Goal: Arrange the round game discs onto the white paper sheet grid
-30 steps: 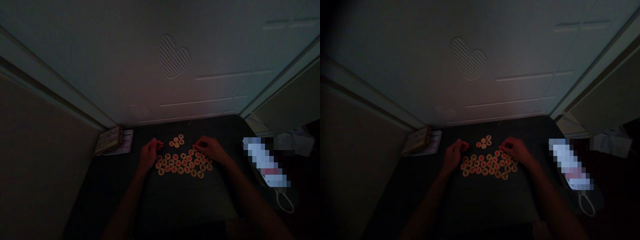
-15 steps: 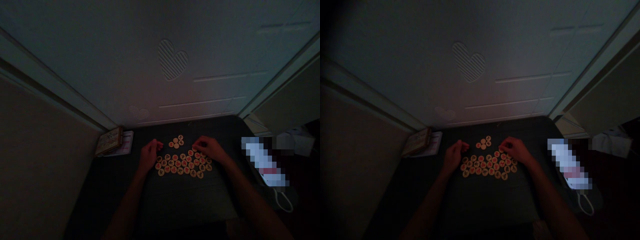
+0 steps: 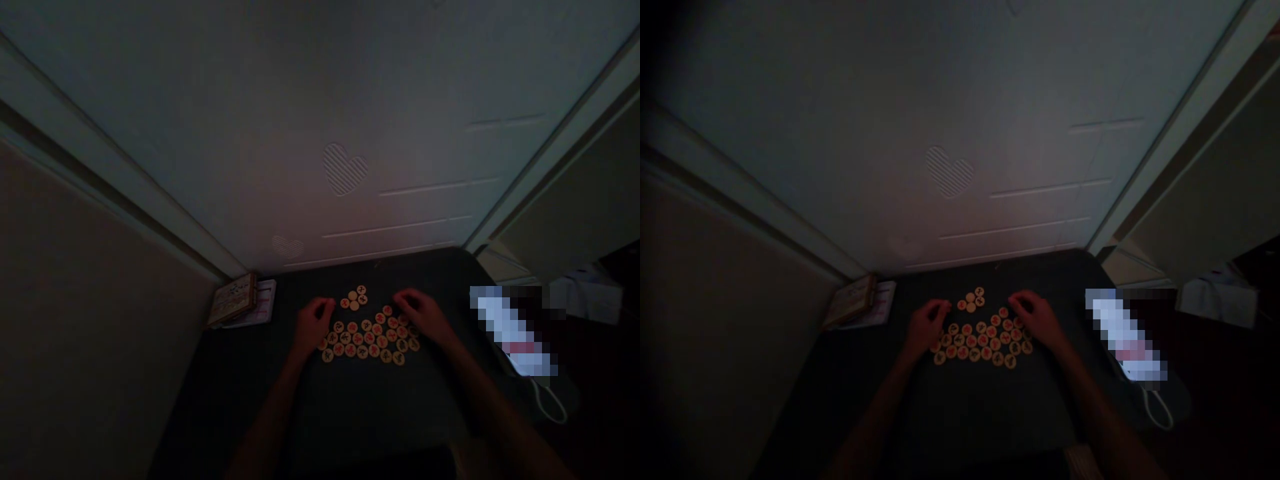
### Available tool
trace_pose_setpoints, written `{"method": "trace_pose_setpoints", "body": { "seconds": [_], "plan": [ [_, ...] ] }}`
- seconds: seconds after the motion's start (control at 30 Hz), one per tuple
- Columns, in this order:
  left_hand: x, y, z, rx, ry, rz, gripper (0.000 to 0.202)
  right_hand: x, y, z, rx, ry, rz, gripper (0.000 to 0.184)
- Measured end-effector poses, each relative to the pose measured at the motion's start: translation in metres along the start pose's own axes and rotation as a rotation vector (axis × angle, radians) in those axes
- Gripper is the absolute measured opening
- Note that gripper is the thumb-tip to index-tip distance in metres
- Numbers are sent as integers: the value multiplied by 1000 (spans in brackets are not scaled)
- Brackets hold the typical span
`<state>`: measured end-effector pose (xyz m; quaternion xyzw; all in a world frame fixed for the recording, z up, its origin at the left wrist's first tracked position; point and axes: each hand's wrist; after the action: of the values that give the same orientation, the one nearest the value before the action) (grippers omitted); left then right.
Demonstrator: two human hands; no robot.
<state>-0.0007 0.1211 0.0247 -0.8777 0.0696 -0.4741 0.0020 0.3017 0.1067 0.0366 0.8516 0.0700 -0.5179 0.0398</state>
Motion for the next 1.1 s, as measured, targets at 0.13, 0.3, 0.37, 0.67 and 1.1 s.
{"method": "trace_pose_setpoints", "body": {
  "seconds": [0.13, 0.3, 0.37, 0.67, 1.1],
  "plan": [
    [3, -3, -4, -33, -26, 30, 29, 6, 46, 0, 164, 18, 36, 37],
    [8, -14, -9, -128, -92, 104, 24, 18, 96, 8, 258, 10, 105, 39],
    [10, -20, -9, -167, -125, 133, 27, 18, 103, 11, 306, 9, 117, 40],
    [11, -27, -8, -266, -216, 185, 24, 15, 101, 17, 353, 40, 125, 42],
    [4, -26, -25, -285, -270, 198, 23, 14, 102, 17, 328, 67, 140, 46]
  ]
}}
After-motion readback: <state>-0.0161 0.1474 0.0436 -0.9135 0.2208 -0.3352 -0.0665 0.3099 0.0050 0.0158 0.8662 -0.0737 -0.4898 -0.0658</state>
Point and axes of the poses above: each hand's wrist, its own y-axis away from the middle knuckle, its own z-axis out of the palm, x = y × z, and after that the axes turned 8 degrees about -x, right-handed
